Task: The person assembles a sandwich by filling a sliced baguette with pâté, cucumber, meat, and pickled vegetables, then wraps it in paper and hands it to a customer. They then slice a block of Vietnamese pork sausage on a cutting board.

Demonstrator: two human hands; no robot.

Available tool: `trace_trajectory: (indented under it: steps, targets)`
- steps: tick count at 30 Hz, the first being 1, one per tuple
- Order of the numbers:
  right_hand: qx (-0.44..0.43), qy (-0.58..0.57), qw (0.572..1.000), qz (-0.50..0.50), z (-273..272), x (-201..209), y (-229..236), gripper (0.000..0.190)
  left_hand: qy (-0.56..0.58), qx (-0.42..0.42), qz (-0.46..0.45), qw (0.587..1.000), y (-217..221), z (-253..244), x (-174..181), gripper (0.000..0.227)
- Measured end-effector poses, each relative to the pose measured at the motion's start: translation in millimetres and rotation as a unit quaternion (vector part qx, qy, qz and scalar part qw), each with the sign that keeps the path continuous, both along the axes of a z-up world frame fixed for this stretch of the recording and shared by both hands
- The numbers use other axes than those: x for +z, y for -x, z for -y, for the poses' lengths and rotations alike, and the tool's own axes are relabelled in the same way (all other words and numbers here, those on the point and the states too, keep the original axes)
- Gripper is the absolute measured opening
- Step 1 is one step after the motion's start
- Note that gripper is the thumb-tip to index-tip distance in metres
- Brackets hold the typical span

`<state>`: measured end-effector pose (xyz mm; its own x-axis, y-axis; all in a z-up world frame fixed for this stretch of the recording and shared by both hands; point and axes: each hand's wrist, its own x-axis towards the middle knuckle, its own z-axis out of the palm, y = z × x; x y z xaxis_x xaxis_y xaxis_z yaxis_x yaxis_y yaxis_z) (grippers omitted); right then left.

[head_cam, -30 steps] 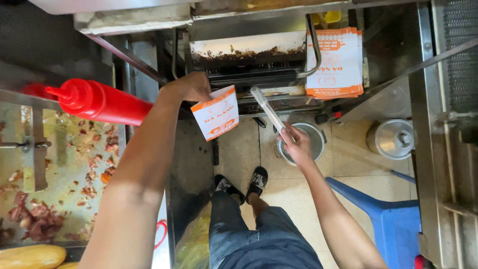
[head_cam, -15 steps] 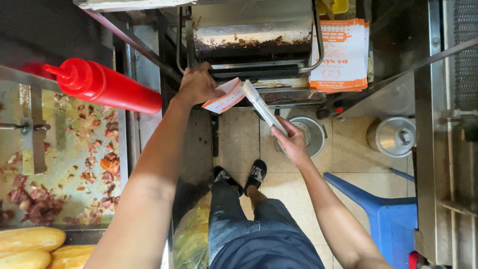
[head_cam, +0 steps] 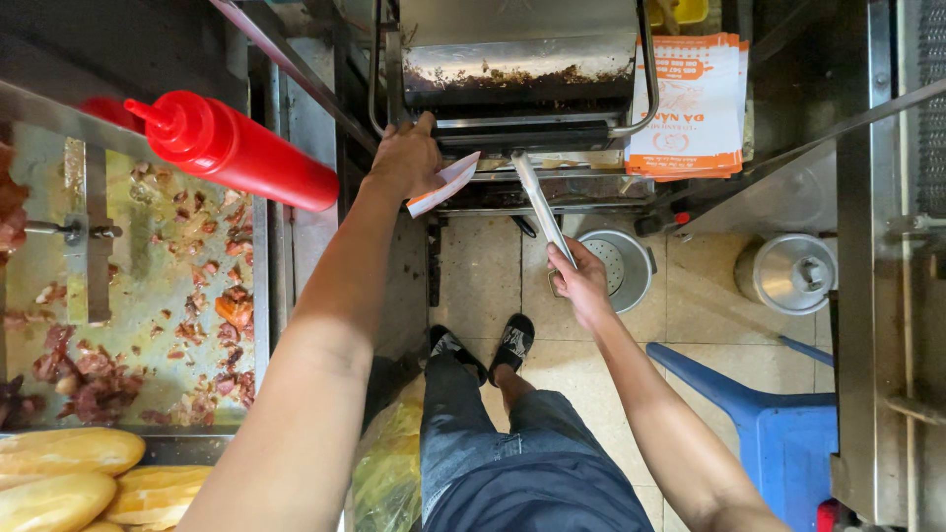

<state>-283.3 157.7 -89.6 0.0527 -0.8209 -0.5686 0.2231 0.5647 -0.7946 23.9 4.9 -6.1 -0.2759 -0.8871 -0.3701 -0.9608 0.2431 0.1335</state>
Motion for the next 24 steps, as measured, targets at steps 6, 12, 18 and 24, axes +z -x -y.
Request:
trace_trajectory:
  steps: [6, 12, 18, 24]
  targets:
    - [0.010, -0.001, 1.000, 0.017, 2, 9, -2, 0.037, -0.030, 0.020, 0.018, 0.999, 9, 2, 8, 0.025]
    - [0.020, 0.000, 0.999, 0.031, 9, 15, -6, 0.032, -0.018, 0.049, -0.026, 0.998, 8, 1, 6, 0.025]
    - [0.031, 0.006, 0.999, 0.023, 13, 13, -10, 0.028, -0.008, 0.039, -0.026, 0.999, 7, 2, -2, 0.022]
    - [0.035, 0.007, 0.999, 0.023, 16, 11, -10, 0.028, -0.004, 0.048, -0.039, 0.998, 7, 3, -4, 0.021]
